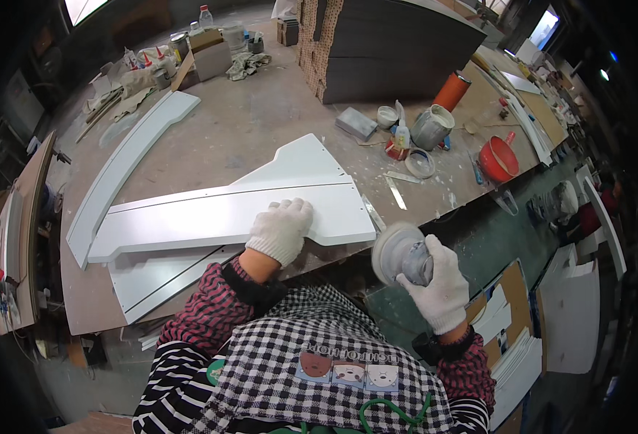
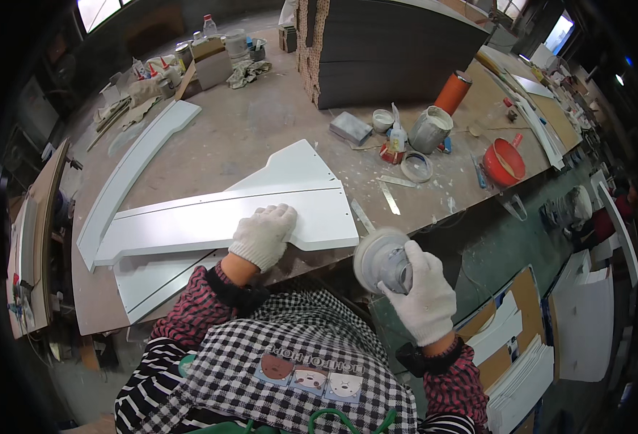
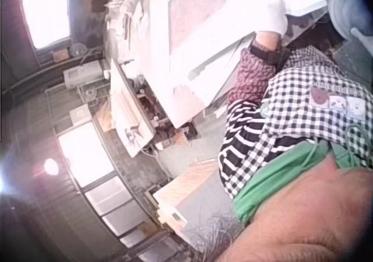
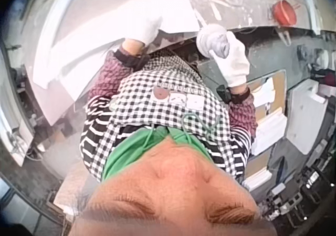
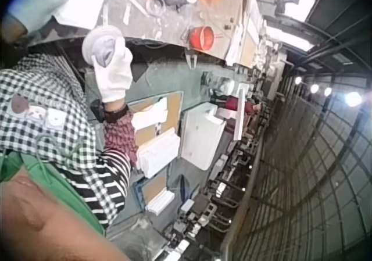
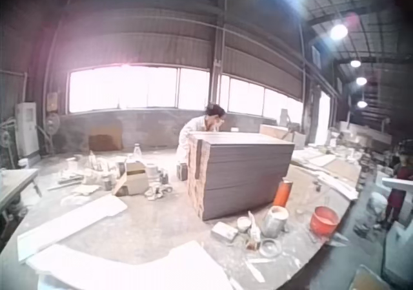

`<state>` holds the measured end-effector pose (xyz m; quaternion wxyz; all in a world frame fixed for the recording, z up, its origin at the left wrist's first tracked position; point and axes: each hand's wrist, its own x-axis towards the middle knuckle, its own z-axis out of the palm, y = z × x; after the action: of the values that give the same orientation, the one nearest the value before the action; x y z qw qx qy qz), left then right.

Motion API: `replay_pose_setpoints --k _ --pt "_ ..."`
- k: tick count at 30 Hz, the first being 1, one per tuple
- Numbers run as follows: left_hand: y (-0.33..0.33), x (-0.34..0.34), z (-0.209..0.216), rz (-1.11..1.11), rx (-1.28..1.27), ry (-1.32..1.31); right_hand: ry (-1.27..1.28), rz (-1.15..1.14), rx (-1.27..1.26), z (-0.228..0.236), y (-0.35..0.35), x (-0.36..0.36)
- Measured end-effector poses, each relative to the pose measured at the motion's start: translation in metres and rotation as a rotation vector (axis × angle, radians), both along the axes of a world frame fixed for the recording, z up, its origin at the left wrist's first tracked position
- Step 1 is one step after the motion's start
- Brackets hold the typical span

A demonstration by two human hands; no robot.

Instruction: Sanding the edges of white furniture panels and applying adhesive for assembly.

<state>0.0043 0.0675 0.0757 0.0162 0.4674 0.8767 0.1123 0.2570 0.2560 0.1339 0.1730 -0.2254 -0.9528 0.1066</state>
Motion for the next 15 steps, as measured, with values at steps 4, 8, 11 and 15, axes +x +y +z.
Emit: replay_pose_setpoints --k 4,8,11,15 --pt "0.000 0.000 0.002 -0.005 -0.005 0.014 -0.039 0.058 -0.065 -0.005 -0.013 -0.007" --pt "-0.001 -0.001 0.005 -0.009 -0.045 -0.020 0.019 -0.001 -0.045 -0.011 -0.005 -0.009" --pt "-0.003 -0.001 0.006 -0.018 -0.021 -0.012 -0.026 -0.013 -0.053 -0.007 -0.008 -0.009" --pt "-0.003 0.000 0.007 -0.016 -0.032 -0.016 -0.040 0.002 -0.052 -0.008 -0.002 -0.009"
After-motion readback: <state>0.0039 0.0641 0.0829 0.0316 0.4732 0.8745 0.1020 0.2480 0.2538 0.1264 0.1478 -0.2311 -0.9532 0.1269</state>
